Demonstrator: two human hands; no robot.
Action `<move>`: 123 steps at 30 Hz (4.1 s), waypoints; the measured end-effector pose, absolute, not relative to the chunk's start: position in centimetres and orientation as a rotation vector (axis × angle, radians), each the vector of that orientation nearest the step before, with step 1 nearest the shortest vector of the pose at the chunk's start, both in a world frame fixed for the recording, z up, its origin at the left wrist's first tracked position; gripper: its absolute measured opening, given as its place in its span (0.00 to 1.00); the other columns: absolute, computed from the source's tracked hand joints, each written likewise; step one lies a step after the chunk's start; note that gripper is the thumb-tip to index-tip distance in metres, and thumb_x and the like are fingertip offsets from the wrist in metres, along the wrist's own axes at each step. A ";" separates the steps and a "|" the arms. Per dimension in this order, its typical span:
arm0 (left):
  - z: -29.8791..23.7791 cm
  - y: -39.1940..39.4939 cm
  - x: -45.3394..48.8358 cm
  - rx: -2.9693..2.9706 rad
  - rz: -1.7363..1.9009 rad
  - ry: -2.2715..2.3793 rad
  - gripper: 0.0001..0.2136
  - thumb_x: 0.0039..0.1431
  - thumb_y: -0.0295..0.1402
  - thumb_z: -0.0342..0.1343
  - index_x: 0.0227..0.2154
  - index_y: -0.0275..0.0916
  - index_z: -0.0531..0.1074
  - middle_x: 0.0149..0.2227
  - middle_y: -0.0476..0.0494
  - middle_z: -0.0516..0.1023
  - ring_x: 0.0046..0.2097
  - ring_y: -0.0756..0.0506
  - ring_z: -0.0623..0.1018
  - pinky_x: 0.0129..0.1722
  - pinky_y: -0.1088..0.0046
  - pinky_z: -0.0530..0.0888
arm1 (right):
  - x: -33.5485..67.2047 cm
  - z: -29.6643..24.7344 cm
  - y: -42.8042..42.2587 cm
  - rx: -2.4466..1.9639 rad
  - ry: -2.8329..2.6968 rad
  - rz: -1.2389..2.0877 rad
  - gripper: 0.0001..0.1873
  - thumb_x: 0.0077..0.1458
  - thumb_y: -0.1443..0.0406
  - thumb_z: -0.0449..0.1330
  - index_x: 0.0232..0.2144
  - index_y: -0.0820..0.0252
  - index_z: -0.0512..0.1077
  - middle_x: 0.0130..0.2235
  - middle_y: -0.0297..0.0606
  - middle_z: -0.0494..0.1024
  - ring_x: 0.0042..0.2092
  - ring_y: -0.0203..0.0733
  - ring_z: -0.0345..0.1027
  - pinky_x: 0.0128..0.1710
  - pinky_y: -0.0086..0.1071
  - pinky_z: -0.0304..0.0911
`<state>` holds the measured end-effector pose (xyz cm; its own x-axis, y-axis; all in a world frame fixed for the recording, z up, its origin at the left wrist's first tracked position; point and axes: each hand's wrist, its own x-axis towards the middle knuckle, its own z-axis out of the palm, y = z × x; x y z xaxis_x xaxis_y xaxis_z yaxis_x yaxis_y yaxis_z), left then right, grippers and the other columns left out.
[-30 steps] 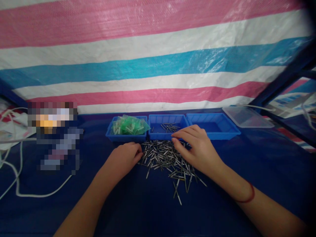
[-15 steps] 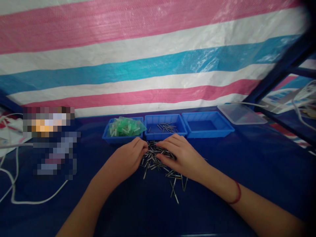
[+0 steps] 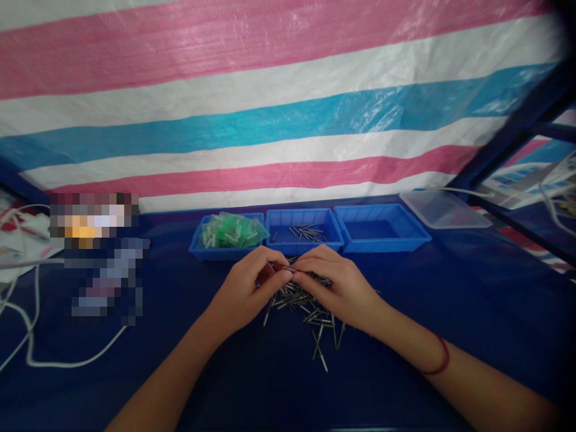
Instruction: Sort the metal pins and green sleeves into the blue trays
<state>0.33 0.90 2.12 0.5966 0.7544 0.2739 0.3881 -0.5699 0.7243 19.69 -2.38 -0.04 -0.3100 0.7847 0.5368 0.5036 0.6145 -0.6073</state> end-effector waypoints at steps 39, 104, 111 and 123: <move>2.1 1.6 -0.4 2.394 0.745 1.163 0.11 0.66 0.36 0.46 0.46 0.39 0.68 0.39 0.45 0.76 0.36 0.48 0.75 0.40 0.71 0.70 | 20.9 0.3 1.2 -1.443 -1.834 -0.329 0.14 0.55 0.53 0.60 0.36 0.55 0.76 0.36 0.33 0.80 0.40 0.46 0.67 0.40 0.39 0.49; 0.4 1.5 1.3 2.411 0.877 0.975 0.05 0.66 0.29 0.46 0.36 0.38 0.66 0.36 0.45 0.70 0.39 0.48 0.70 0.41 0.72 0.68 | 19.9 0.0 -2.0 -1.100 -1.801 0.296 0.04 0.53 0.68 0.60 0.28 0.57 0.68 0.31 0.34 0.76 0.36 0.39 0.67 0.38 0.36 0.62; 0.2 1.6 1.2 2.383 0.758 0.896 0.10 0.67 0.31 0.43 0.40 0.38 0.69 0.40 0.43 0.73 0.43 0.47 0.72 0.46 0.71 0.69 | 20.1 1.0 -2.0 -1.109 -1.915 0.193 0.12 0.58 0.62 0.57 0.23 0.58 0.68 0.27 0.34 0.74 0.32 0.38 0.66 0.36 0.36 0.59; 0.5 2.2 0.2 2.533 0.595 1.032 0.09 0.63 0.26 0.47 0.38 0.37 0.72 0.38 0.44 0.74 0.40 0.47 0.74 0.42 0.71 0.70 | 22.6 0.0 1.5 -1.440 -1.908 -0.131 0.12 0.58 0.57 0.57 0.35 0.57 0.75 0.37 0.39 0.78 0.42 0.47 0.66 0.41 0.41 0.55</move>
<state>0.22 2.17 0.46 0.6483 0.7194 0.2495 0.5768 -0.6779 0.4558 22.60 1.47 0.05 -0.1060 0.7935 0.5992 0.8681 0.3678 -0.3335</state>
